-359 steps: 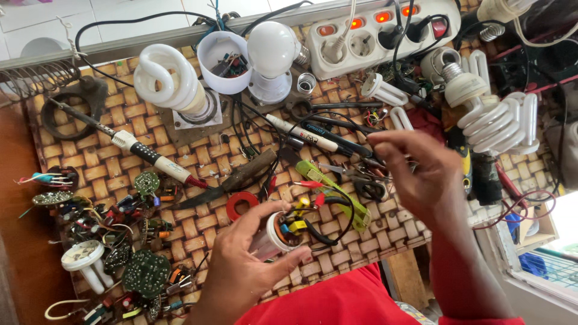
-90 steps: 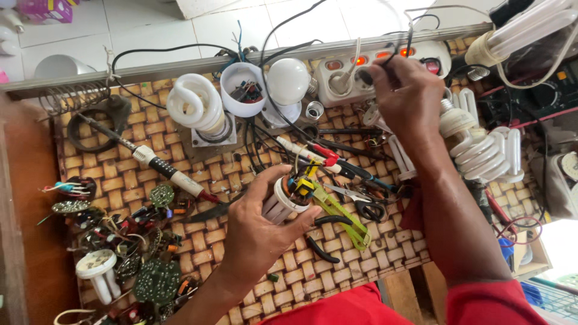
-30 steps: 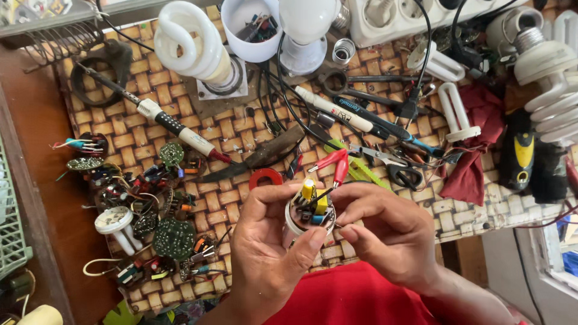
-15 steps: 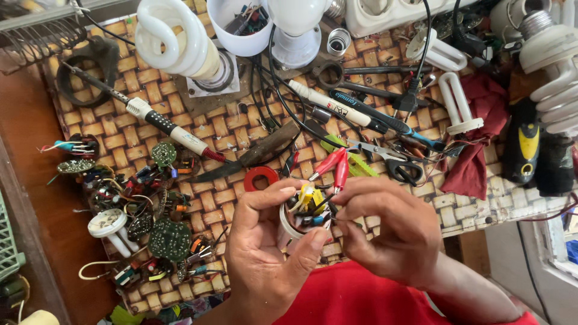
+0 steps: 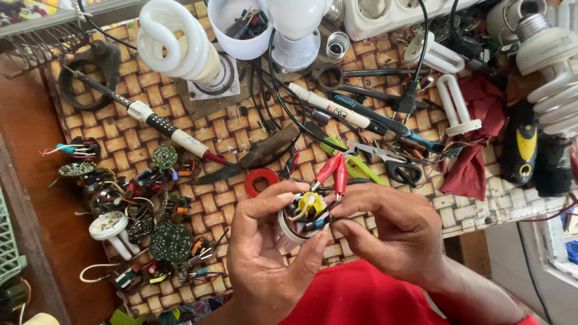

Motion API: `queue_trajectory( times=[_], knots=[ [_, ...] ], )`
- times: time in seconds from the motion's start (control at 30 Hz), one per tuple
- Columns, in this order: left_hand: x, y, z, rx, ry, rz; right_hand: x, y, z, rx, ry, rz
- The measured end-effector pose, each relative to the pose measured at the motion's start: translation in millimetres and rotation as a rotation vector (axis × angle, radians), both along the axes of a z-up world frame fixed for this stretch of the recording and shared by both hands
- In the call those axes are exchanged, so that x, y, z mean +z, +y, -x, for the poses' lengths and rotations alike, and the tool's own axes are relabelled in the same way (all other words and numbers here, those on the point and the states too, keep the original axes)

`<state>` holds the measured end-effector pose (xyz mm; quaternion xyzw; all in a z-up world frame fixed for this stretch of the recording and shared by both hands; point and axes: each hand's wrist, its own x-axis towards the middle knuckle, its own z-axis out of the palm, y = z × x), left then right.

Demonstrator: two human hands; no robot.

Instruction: The person repairs a compact fluorescent light bulb by manipulating its internal wires and components. They use pliers to adjust connections and a multimeter to test the bulb's functionality.

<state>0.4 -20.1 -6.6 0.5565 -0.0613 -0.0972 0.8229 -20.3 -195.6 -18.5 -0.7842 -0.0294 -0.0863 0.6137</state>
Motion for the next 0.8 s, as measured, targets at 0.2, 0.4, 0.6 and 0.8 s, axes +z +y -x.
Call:
queue_trajectory(
  times=[0.2, 0.4, 0.6, 0.8],
  knots=[
    [-2, 4, 3, 0.005, 0.056, -0.027, 15, 4, -8, 0.002, -0.11, 0.167],
    [-6, 2, -1, 0.061, 0.01, -0.071, 13, 9, -11, -0.044, -0.441, 0.489],
    [-9, 0, -2, 0.081, 0.127, -0.002, 2, -4, 0, -0.019, -0.584, 0.736],
    [-16, -13, 5, 0.233, 0.167, 0.062, -9, -10, 0, -0.024, -0.764, 0.849]
  ],
)
